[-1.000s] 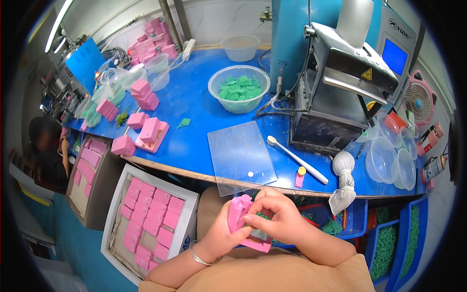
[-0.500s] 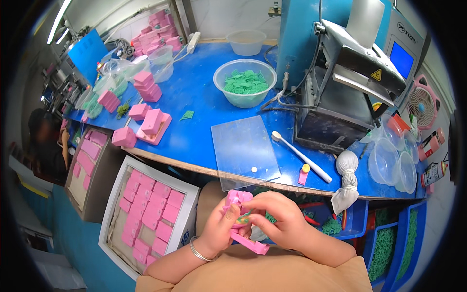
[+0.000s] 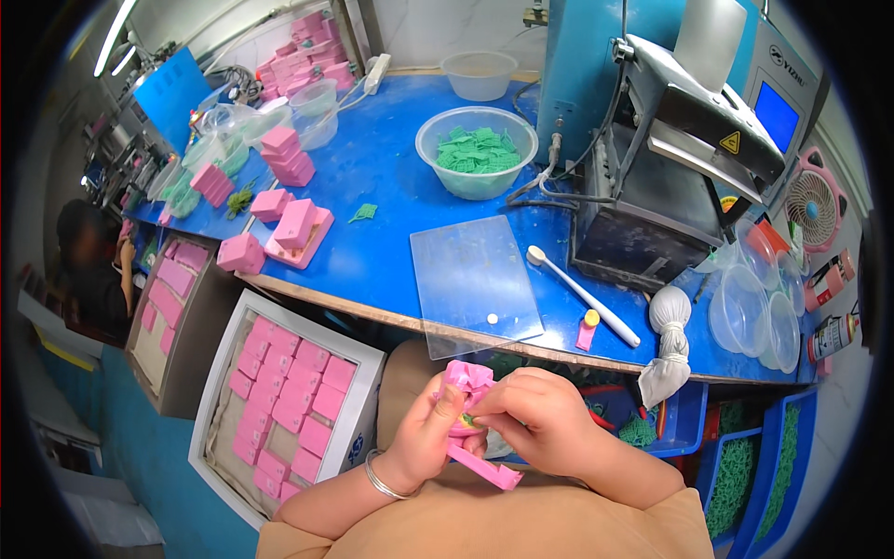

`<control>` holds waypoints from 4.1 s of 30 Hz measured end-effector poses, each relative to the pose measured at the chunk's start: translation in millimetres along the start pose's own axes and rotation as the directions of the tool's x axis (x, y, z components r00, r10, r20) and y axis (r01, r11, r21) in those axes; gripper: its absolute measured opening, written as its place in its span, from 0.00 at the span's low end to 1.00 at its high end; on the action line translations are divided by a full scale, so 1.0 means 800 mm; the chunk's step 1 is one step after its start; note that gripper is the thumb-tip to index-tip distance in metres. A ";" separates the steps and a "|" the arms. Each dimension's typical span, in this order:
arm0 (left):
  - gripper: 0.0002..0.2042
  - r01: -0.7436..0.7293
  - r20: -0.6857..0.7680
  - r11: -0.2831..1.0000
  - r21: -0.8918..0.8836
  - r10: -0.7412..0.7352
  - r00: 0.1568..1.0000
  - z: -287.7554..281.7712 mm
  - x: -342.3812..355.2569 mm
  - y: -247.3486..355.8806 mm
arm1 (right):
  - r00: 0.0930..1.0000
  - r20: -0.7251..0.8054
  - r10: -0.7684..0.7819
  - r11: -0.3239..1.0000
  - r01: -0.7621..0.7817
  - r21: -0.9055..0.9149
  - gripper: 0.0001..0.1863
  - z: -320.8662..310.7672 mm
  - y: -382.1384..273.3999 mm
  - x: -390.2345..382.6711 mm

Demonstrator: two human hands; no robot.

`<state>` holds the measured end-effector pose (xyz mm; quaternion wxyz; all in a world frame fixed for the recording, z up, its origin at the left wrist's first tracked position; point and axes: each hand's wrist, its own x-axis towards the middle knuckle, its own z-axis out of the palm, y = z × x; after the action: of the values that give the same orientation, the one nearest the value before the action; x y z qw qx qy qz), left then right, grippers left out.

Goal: The person is preparing and assembling small green silicone or wax parts into a pink mold, cleaning it with a brush, and then placing the mold into a production machine.

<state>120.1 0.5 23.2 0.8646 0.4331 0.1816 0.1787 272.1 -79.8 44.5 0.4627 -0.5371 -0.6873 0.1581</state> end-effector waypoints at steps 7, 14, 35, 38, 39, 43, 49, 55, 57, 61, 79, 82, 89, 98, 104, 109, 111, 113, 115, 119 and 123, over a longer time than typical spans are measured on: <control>0.19 -0.009 -0.012 1.000 -0.020 0.009 1.000 0.002 -0.002 0.000 | 0.997 -0.022 0.077 0.995 -0.075 0.071 0.10 -0.004 -0.004 -0.003; 0.19 -0.028 -0.050 0.998 0.057 0.031 0.998 0.001 -0.002 -0.003 | 0.997 0.061 -0.038 0.999 0.040 -0.026 0.15 -0.007 0.006 -0.004; 0.23 -0.297 0.212 0.065 0.952 0.558 0.802 0.004 0.082 0.039 | 0.825 -0.014 0.565 0.204 -0.123 0.971 0.19 -0.040 0.009 -0.034; 0.17 -0.502 0.317 0.240 0.831 0.535 0.783 0.030 0.065 0.041 | 0.857 -0.001 0.515 0.247 -0.147 0.958 0.19 -0.036 0.007 -0.040; 0.15 -0.494 0.255 0.477 0.727 0.481 0.839 0.032 0.060 0.031 | 0.879 0.011 0.477 0.306 -0.178 0.935 0.19 -0.034 0.003 -0.039; 0.10 -0.226 -0.016 0.886 0.405 0.254 0.967 0.049 0.046 0.016 | 0.875 0.045 0.481 0.487 -0.310 0.817 0.19 -0.022 -0.006 -0.037; 0.11 -0.603 0.584 -0.190 0.775 0.579 0.568 0.046 0.037 0.026 | 0.827 0.186 0.530 0.355 -0.416 0.837 0.19 -0.025 -0.007 -0.033; 0.14 -0.695 0.695 -0.258 0.671 0.545 0.469 0.050 0.033 0.029 | 0.787 0.269 0.555 0.439 -0.552 0.709 0.16 -0.032 0.007 -0.041; 0.14 -0.636 0.524 -0.027 0.772 0.593 0.611 0.046 0.034 0.032 | 0.745 0.299 0.597 0.723 -0.660 0.201 0.10 -0.048 0.005 -0.045; 0.12 -0.568 0.452 0.011 0.823 0.594 0.666 0.044 0.030 0.034 | 0.876 0.041 0.480 0.875 -0.475 -0.090 0.08 -0.054 -0.001 -0.047; 0.17 -0.617 0.451 0.289 0.732 0.474 0.756 0.046 0.024 0.041 | 0.965 -0.213 0.152 0.950 -0.084 0.299 0.06 -0.029 -0.010 -0.041; 0.17 -0.617 0.444 0.290 0.732 0.484 0.754 0.046 0.023 0.040 | 0.967 -0.198 0.158 0.942 -0.087 0.323 0.05 -0.028 -0.009 -0.039; 0.17 -0.611 0.429 0.306 0.729 0.492 0.758 0.045 0.023 0.038 | 0.958 -0.242 0.157 0.924 -0.056 0.378 0.05 -0.022 -0.004 -0.043; 0.11 -0.641 0.436 0.302 0.706 0.527 0.729 0.040 0.022 0.037 | 0.957 -0.225 0.182 0.899 -0.069 0.433 0.06 -0.022 -0.004 -0.045; 0.13 -0.642 0.452 0.235 0.730 0.538 0.711 0.041 0.020 0.037 | 0.959 -0.224 0.175 0.897 -0.061 0.437 0.06 -0.019 0.000 -0.048; 0.13 -0.651 0.466 0.195 0.733 0.553 0.691 0.044 0.018 0.037 | 0.959 -0.220 0.177 0.896 -0.065 0.440 0.06 -0.017 -0.001 -0.046; 0.12 -0.641 0.458 0.198 0.742 0.549 0.699 0.040 0.018 0.036 | 0.958 -0.225 0.178 0.893 -0.062 0.446 0.05 -0.016 -0.002 -0.046; 0.10 -0.633 0.453 0.202 0.747 0.542 0.708 0.038 0.019 0.032 | 0.930 -0.091 0.357 0.707 -0.205 0.677 0.03 -0.015 -0.006 -0.049; 0.09 -0.495 0.179 0.537 0.683 0.533 0.827 0.040 0.020 0.023 | 0.880 0.004 0.476 0.490 -0.269 0.829 0.03 -0.018 -0.005 -0.052; 0.15 -0.375 -0.012 0.730 0.572 0.464 0.886 0.036 0.020 0.010 | 0.839 0.023 0.544 0.258 -0.193 0.947 0.04 -0.026 0.001 -0.059; 0.19 -0.265 0.243 -0.025 0.964 0.485 0.840 0.023 0.047 0.034 | 0.665 -0.658 0.353 0.925 -0.142 0.353 0.04 -0.072 0.018 -0.076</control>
<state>157.0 20.6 49.6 0.2487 0.9076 0.1991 0.2734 326.8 -144.6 36.1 0.7341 -0.5767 -0.3463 0.0931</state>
